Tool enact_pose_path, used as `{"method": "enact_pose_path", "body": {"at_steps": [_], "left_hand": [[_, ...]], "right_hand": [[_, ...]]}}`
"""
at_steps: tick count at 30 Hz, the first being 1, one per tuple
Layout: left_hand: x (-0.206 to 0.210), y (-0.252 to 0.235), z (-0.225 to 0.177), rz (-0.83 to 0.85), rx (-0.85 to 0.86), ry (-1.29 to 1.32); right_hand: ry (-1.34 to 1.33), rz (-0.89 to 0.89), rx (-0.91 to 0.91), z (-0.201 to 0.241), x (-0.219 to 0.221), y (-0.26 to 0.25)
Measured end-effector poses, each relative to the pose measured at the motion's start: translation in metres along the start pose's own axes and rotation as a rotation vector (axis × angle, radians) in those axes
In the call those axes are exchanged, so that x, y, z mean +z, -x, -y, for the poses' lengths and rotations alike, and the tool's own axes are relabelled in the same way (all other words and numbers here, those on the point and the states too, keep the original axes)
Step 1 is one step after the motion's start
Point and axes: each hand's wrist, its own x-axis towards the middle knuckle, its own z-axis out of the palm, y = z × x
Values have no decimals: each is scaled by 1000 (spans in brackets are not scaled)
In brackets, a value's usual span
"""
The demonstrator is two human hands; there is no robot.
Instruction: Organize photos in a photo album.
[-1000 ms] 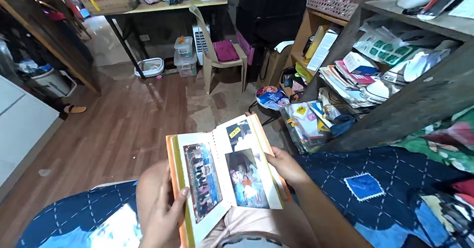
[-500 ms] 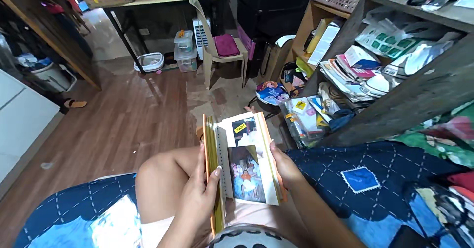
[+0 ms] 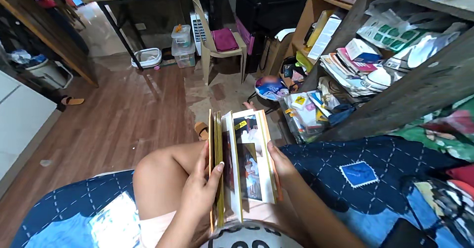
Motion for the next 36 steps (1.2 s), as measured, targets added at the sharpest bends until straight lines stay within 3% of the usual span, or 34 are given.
{"method": "enact_pose_path", "body": {"at_steps": [10, 19, 24, 31, 36], "left_hand": [[-19, -14, 6, -36, -96, 242], [3, -9, -10, -45, -54, 22], [-1, -12, -8, -52, -45, 66], [-8, -17, -3, -51, -73, 96], [-10, -19, -1, -56, -69, 141]], "right_hand": [[-13, -2, 3, -1, -3, -2], [-55, 2, 29, 2, -1, -2], [62, -30, 38, 5, -1, -1], [-62, -7, 14, 1, 0, -7], [-11, 14, -27, -4, -4, -11]]}}
